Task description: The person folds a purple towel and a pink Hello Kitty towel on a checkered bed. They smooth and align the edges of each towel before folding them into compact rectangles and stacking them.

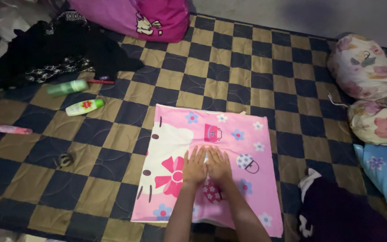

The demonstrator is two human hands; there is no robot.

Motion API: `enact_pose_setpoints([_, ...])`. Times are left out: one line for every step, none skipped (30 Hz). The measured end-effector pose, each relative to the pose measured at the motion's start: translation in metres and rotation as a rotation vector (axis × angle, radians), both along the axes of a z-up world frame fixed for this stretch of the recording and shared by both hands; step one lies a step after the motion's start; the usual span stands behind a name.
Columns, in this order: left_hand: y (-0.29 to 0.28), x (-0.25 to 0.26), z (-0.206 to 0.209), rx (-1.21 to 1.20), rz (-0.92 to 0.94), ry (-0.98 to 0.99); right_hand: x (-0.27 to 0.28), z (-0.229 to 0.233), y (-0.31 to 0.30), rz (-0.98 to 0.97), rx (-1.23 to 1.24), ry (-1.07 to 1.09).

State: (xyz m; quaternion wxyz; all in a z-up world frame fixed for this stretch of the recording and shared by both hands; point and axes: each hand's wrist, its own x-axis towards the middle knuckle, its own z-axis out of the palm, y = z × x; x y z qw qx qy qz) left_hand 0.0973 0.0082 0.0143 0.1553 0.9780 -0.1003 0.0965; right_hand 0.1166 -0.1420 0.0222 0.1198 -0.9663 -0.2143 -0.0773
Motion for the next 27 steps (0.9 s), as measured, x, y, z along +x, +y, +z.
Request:
enact_pose_setpoints([0.001, 0.004, 0.002, -0.012, 0.006, 0.028, 0.003, 0.002, -0.004, 0.01, 0.024, -0.018])
enact_pose_setpoints([0.003, 0.007, 0.004, -0.022, 0.009, 0.056, 0.005, 0.004, -0.008, 0.018, 0.05, -0.036])
enact_pose_setpoints([0.005, 0.01, 0.005, -0.025, 0.021, 0.051, 0.007, 0.005, -0.011, 0.026, 0.076, -0.054])
enact_pose_setpoints([0.007, 0.013, 0.005, -0.027, 0.031, 0.046, 0.01, 0.006, -0.014, 0.014, 0.085, -0.049])
enact_pose_setpoints([0.009, 0.015, 0.005, -0.03, 0.041, 0.042, 0.014, 0.006, -0.016, 0.002, 0.093, -0.044])
enact_pose_setpoints([0.011, 0.016, 0.005, -0.022, 0.056, 0.03, 0.015, 0.005, -0.02, -0.012, 0.1, -0.037])
enact_pose_setpoints([0.014, 0.017, 0.005, -0.014, 0.072, 0.019, 0.015, 0.004, -0.024, -0.035, 0.111, -0.036])
enact_pose_setpoints([0.018, 0.018, 0.005, -0.006, 0.089, 0.005, 0.017, 0.003, -0.029, -0.057, 0.121, -0.037])
enact_pose_setpoints([0.023, 0.018, 0.005, -0.014, 0.108, -0.011, 0.018, 0.001, -0.033, -0.079, 0.132, -0.038])
enact_pose_setpoints([0.029, 0.019, 0.006, -0.022, 0.128, -0.029, 0.021, -0.001, -0.04, -0.095, 0.093, -0.026])
enact_pose_setpoints([0.036, 0.019, 0.006, -0.03, 0.148, -0.047, 0.025, -0.002, -0.05, -0.112, 0.053, -0.015])
enact_pose_setpoints([0.043, 0.021, 0.007, -0.013, 0.164, -0.057, 0.029, -0.004, -0.061, -0.128, 0.014, -0.004])
enact_pose_setpoints([0.05, 0.024, 0.009, 0.004, 0.179, -0.066, 0.031, -0.005, -0.073, -0.145, 0.029, -0.023])
enact_pose_setpoints([0.056, 0.026, 0.01, 0.02, 0.195, -0.075, 0.032, -0.007, -0.086, -0.162, 0.042, -0.042])
enact_pose_setpoints([0.064, 0.026, 0.012, 0.002, 0.218, -0.07, 0.032, -0.009, -0.098, -0.179, 0.055, -0.061])
enact_pose_setpoints([0.071, 0.025, 0.013, -0.016, 0.243, -0.064, 0.031, -0.01, -0.108, -0.219, 0.038, -0.032])
enact_pose_setpoints([0.078, 0.022, 0.015, -0.034, 0.268, -0.057, 0.03, -0.011, -0.117, -0.259, 0.021, -0.004])
enact_pose_setpoints([0.086, 0.019, 0.018, -0.04, 0.285, -0.067, 0.029, -0.012, -0.125, -0.299, 0.006, 0.023])
enact_pose_setpoints([0.092, 0.015, 0.02, -0.045, 0.301, -0.078, 0.026, -0.011, -0.132, -0.309, 0.0, 0.005])
enact_pose_setpoints([0.097, 0.013, 0.023, -0.051, 0.317, -0.089, 0.021, -0.01, -0.138, -0.32, -0.006, -0.015])
enact_pose_setpoints([0.099, 0.009, 0.025, -0.052, 0.343, -0.072, 0.016, -0.01, -0.143, -0.332, -0.011, -0.034])
enact_pose_setpoints([0.101, 0.006, 0.028, -0.053, 0.368, -0.056, 0.013, -0.009, -0.145, -0.355, -0.02, -0.028])
enact_pose_setpoints([0.102, 0.003, 0.031, -0.054, 0.394, -0.04, 0.01, -0.008, -0.147, -0.378, -0.028, -0.022])
enact_pose_setpoints([0.104, -0.002, 0.033, -0.046, 0.404, -0.06, 0.006, -0.007, -0.146, -0.399, -0.037, -0.015])
enact_pose_setpoints([0.104, -0.008, 0.035, -0.038, 0.415, -0.079, 0.001, -0.006, -0.145, -0.433, -0.065, 0.0])
enact_pose_setpoints([0.105, -0.014, 0.037, -0.03, 0.428, -0.099, -0.004, -0.005, -0.145, -0.462, -0.093, 0.013])
enact_pose_setpoints([0.105, -0.02, 0.039, -0.048, 0.449, -0.082, -0.009, -0.004, -0.144, -0.492, -0.122, 0.026])
